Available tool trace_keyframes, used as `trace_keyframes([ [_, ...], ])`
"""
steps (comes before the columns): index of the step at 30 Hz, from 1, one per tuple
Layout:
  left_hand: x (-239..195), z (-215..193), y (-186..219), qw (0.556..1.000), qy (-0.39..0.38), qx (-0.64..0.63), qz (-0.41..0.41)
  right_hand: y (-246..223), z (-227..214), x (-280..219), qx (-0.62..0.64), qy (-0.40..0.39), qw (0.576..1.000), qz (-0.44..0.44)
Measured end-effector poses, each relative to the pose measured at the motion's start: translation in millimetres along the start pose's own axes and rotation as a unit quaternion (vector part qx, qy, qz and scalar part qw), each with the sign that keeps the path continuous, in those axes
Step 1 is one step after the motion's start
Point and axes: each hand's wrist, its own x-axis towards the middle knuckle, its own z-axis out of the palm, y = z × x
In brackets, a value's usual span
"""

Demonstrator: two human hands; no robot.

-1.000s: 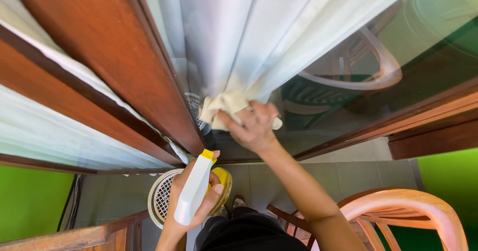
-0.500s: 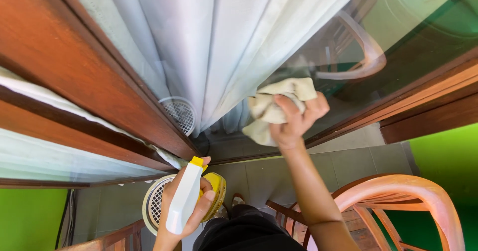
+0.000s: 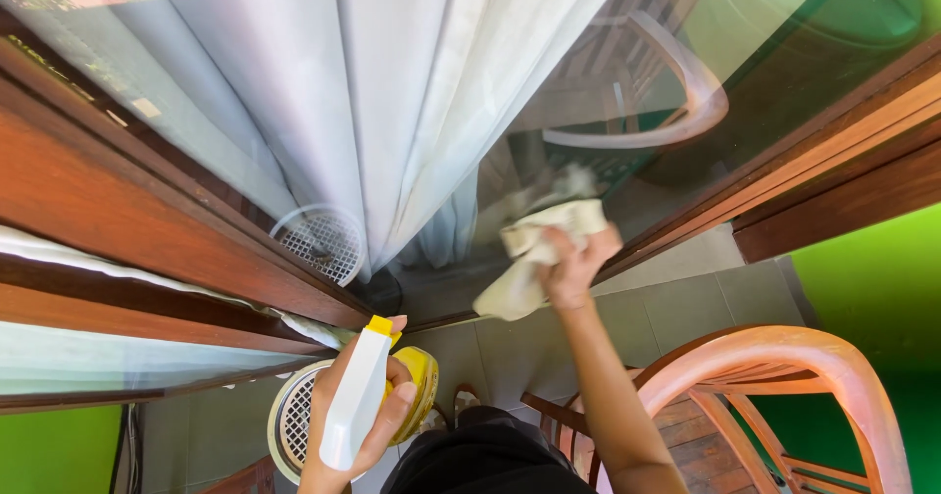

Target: Clean a glass door using a spray bottle and a cloth.

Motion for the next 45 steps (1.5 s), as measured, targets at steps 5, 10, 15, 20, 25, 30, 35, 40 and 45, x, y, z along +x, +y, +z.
trace_keyframes([
  [5,6.8,9.9,4.9,1.000,-0.011,-0.015,-0.002,-34.2,-13.6,87.1,0.020,0.153,0.988,0.024],
  [10,13.0,20.6,6.8,0.998,-0.036,-0.049,0.004,-84.7,4.9,97.2,0.065,0.124,0.990,0.005],
  [15,16.5,28.9,8.6,0.999,-0.039,-0.010,0.007,-96.9,19.5,69.9,0.008,0.051,0.986,-0.159],
  [20,22.4,34.7,14.3,0.998,-0.049,-0.020,0.019,-18.3,9.8,39.1,-0.047,0.061,0.993,-0.094],
  [25,28.0,42.2,21.8,0.998,-0.059,0.014,0.024,-18.8,-33.8,116.0,0.006,0.178,0.982,0.061],
  [30,34.4,47.7,31.6,0.994,-0.097,-0.015,0.043,-66.7,-32.0,155.9,-0.013,0.171,0.985,0.010],
  [35,41.1,54.5,36.6,0.993,-0.113,-0.009,0.042,-82.5,-12.0,115.6,0.032,0.095,0.991,-0.086],
  [40,49.2,62.6,41.1,0.991,-0.127,-0.018,0.045,-18.7,-15.7,59.6,-0.002,0.027,0.992,-0.124],
  [45,55.3,68.9,44.5,0.988,-0.142,-0.023,0.054,40.6,-48.6,79.6,-0.013,0.149,0.978,0.147],
])
